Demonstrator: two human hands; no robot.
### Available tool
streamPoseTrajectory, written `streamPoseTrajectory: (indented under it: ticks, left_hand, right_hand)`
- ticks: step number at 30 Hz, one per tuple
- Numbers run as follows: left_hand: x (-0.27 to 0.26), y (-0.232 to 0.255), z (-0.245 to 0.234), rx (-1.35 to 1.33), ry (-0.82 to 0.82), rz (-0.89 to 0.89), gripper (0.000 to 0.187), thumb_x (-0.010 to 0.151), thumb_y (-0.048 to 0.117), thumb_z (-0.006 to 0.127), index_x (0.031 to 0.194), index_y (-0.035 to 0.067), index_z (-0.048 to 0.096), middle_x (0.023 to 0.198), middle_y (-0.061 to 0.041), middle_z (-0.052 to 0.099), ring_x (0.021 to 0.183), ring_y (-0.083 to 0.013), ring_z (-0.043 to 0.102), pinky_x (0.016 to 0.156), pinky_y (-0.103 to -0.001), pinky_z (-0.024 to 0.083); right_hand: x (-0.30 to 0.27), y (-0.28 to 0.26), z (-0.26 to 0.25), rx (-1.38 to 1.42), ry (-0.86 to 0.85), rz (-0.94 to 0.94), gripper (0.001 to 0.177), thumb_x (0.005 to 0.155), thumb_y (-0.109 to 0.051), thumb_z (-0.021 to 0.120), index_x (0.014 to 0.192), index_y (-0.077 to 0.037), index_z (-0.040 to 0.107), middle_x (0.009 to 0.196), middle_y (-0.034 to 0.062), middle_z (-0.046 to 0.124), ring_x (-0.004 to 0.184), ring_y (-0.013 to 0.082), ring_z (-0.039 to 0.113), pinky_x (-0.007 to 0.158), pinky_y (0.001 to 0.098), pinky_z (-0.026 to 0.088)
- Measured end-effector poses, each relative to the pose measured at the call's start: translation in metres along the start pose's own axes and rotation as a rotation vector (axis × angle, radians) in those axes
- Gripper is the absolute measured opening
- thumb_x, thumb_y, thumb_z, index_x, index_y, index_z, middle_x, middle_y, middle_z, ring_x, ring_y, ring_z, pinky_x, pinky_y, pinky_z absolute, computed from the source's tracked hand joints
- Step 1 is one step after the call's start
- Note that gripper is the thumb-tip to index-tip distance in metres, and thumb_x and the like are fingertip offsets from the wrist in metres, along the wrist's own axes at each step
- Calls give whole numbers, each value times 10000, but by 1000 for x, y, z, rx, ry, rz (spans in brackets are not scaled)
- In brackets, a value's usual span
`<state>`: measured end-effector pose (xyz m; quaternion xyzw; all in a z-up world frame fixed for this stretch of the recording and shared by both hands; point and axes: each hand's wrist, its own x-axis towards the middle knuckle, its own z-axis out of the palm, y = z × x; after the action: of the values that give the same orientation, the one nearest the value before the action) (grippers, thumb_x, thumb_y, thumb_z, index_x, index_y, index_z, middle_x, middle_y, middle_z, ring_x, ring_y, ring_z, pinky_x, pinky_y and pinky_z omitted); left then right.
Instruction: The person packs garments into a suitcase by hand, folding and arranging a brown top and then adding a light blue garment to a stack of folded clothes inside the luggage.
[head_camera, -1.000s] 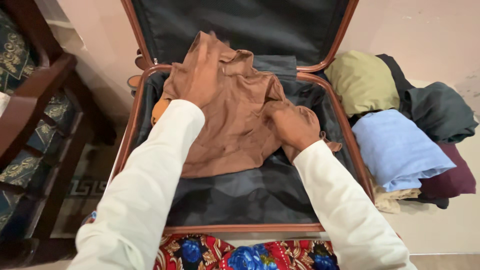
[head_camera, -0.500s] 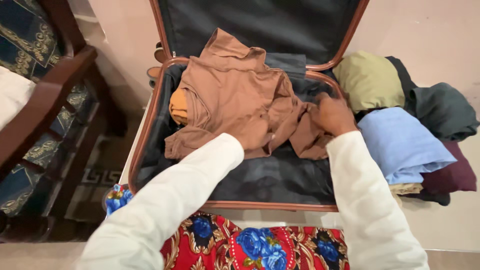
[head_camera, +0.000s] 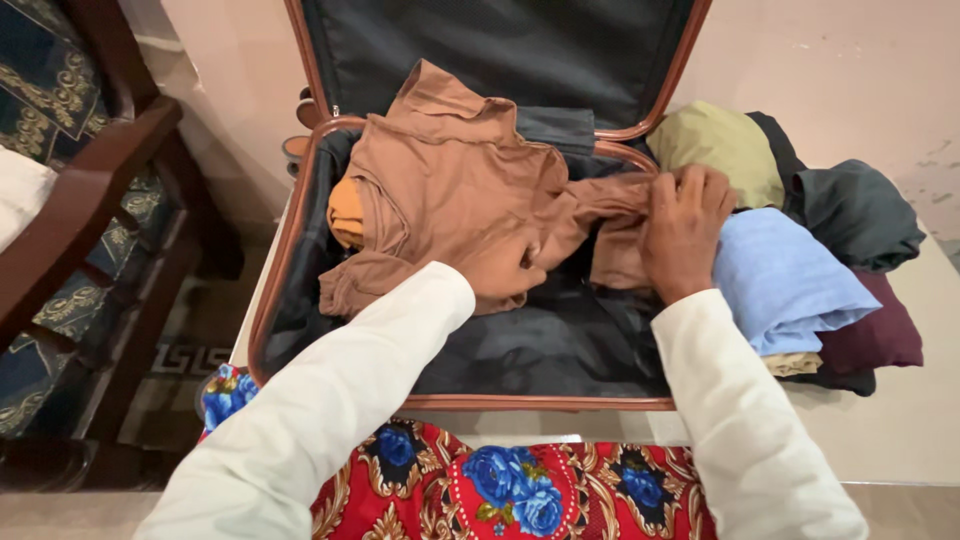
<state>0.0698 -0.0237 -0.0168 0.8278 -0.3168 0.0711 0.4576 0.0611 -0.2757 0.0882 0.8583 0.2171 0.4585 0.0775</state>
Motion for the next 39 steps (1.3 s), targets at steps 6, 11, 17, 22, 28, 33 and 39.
streamPoseTrajectory:
  ticks: [6, 11, 17, 22, 28, 33, 39]
  left_hand:
    - [-26, 56, -48, 10, -217, -69, 401, 759, 270, 760, 1040, 58, 570, 929, -135, 698, 890, -304, 697, 771, -411, 539]
    - [-36, 57, -55, 523, -293, -139, 499, 858, 388, 722, 1237, 67, 668, 1253, -198, 687, 1174, -383, 652, 974, -481, 521]
    - [-41, 54, -61, 466, -352, -394, 418, 954, 381, 599, 1272, 116, 654, 1296, -178, 659, 1233, -380, 603, 1029, -504, 462]
    - [-42, 40, -45, 526, -264, -427, 412, 944, 385, 611, 1245, 110, 670, 1310, -188, 647, 1241, -391, 596, 1029, -510, 453]
    - [-46, 5, -50, 502, -310, -556, 334, 890, 357, 656, 1118, 117, 697, 1255, -150, 672, 1240, -344, 599, 1067, -535, 377]
    - [-56, -6, -61, 293, -105, -346, 215, 914, 258, 656, 1034, 81, 635, 1128, -199, 662, 1076, -389, 631, 903, -461, 496]
    - [-76, 87, -115, -101, -209, -184, 256, 949, 274, 666, 1111, 77, 661, 1063, -87, 744, 1016, -201, 715, 917, -352, 539]
  right_hand:
    - [-18, 12, -13, 65, -237, -142, 131, 874, -91, 666, 989, -92, 605, 1042, 129, 548, 1024, 348, 548, 895, 448, 466]
    - [-26, 6, -39, -15, -390, -343, 227, 800, -132, 688, 1021, -90, 654, 1091, 105, 612, 1091, 297, 604, 836, 424, 472]
    - [-7, -18, -67, 287, -327, -290, 294, 710, -190, 711, 982, -87, 666, 1088, 124, 657, 1081, 331, 618, 896, 484, 466]
    - [-11, -52, -18, 580, -572, -249, 162, 869, -173, 687, 1012, -97, 684, 1020, 114, 708, 1016, 345, 670, 906, 465, 476]
    - [-25, -89, 41, 568, -937, -119, 240, 835, -215, 721, 1060, -134, 707, 975, 127, 730, 975, 352, 678, 928, 615, 349]
    - [-25, -84, 51, 891, -705, 15, 225, 833, -177, 765, 939, -38, 624, 888, 161, 691, 893, 307, 669, 797, 403, 535]
    - [-19, -62, -27, 1497, -663, 271, 109, 903, -45, 713, 963, -38, 622, 963, 55, 632, 888, 121, 600, 788, 312, 507]
